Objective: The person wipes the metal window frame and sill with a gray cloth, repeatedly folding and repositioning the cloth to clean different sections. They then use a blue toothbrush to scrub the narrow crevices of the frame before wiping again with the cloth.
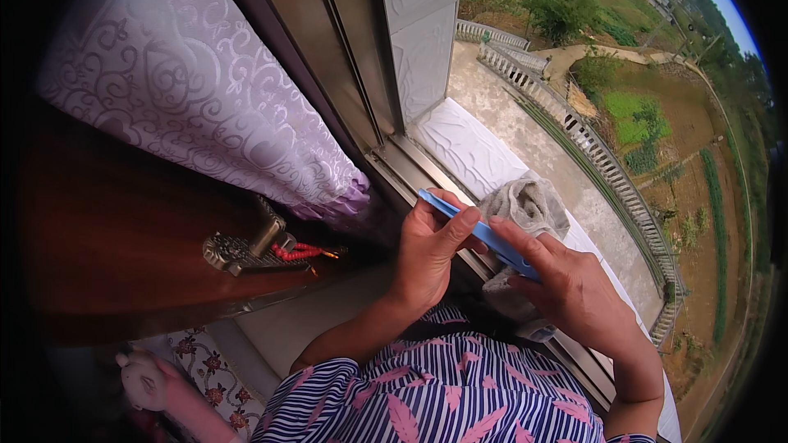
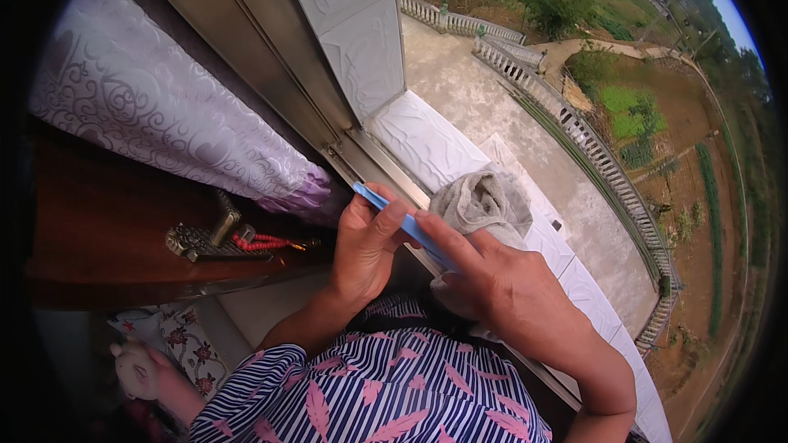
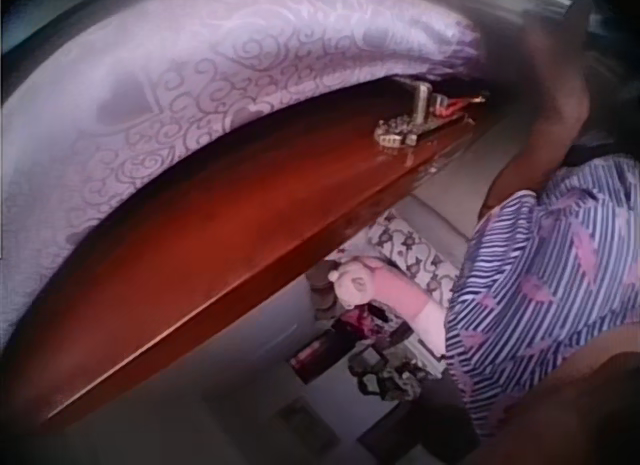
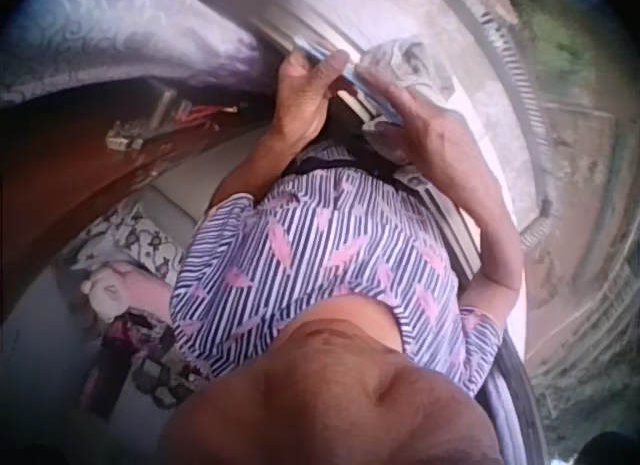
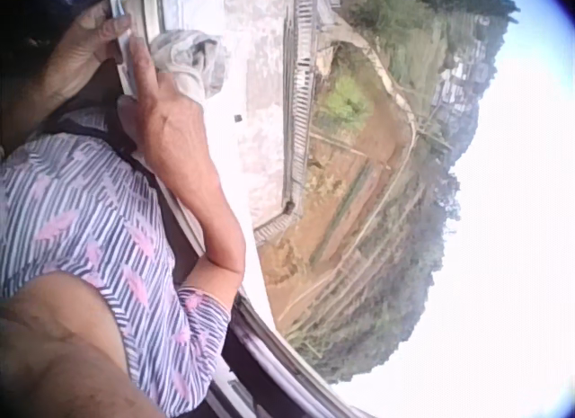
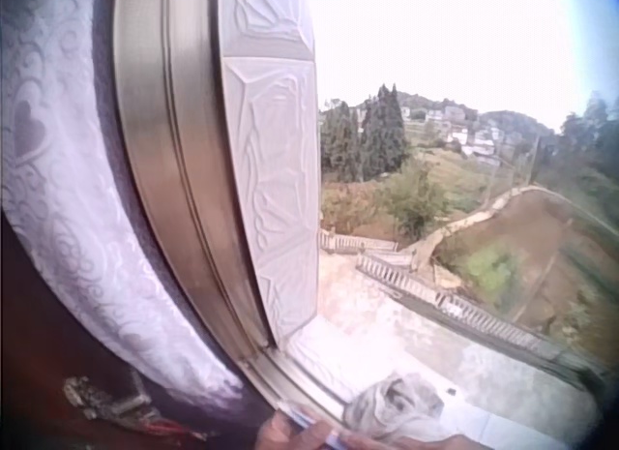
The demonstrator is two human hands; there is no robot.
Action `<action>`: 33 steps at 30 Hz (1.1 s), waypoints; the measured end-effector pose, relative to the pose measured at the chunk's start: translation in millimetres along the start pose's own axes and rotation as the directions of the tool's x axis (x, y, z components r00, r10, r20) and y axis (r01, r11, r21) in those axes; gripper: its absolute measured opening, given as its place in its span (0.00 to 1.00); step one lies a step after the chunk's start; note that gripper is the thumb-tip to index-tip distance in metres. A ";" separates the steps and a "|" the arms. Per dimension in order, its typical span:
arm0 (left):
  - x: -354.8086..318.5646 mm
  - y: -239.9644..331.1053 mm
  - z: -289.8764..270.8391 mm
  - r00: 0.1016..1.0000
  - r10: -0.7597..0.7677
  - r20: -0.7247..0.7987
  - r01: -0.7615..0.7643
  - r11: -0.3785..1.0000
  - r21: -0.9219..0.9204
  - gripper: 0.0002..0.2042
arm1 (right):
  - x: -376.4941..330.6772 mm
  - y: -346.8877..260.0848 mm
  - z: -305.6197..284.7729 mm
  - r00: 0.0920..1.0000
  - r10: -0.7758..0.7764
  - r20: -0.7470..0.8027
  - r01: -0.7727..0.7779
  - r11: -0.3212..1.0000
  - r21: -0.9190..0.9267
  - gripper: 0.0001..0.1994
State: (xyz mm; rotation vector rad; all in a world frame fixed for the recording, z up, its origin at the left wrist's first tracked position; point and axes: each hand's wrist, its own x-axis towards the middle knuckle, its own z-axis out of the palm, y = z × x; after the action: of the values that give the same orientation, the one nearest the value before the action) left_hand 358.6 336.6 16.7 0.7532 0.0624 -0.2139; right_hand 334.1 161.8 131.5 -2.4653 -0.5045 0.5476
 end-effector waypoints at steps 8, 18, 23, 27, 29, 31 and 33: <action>-25.7 -17.4 -51.9 0.956 0.283 -0.074 -0.212 0.845 0.492 0.09 | 29.9 4.8 -5.9 0.994 -0.050 0.094 0.040 0.994 0.101 0.29; -8.2 -32.7 -43.7 0.516 0.448 0.730 -0.841 0.103 0.531 0.05 | 89.9 1.6 -7.5 0.976 -0.097 0.196 0.107 0.994 -0.039 0.18; 0.3 -62.3 -60.7 0.583 0.351 0.733 -0.801 0.098 0.591 0.05 | 128.5 -7.6 5.0 0.973 -0.123 0.197 0.163 0.966 -0.201 0.25; 5.9 -60.2 -59.8 0.531 0.317 0.786 -0.836 0.045 0.546 0.11 | 146.2 -10.7 11.5 0.976 -0.188 0.107 0.204 0.964 -0.172 0.12; 5.3 -59.1 -60.1 0.633 0.244 0.734 -0.774 0.201 0.600 0.15 | 151.4 -16.5 11.7 0.974 -0.192 0.121 0.211 0.962 -0.173 0.08; 4.6 -63.4 -63.1 0.720 0.173 0.673 -0.679 0.380 0.628 0.18 | 154.0 -23.6 6.0 0.962 -0.180 0.207 0.220 0.957 -0.188 0.08; 5.6 -73.5 -69.3 0.727 0.173 0.665 -0.656 0.461 0.598 0.22 | 154.8 -23.0 12.3 0.967 -0.195 0.165 0.224 0.958 -0.181 0.11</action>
State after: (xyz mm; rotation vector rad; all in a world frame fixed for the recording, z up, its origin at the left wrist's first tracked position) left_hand 349.7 331.0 -83.9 1.6001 -0.8349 0.0903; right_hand 453.8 256.1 93.8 -2.5260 -0.9087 0.6175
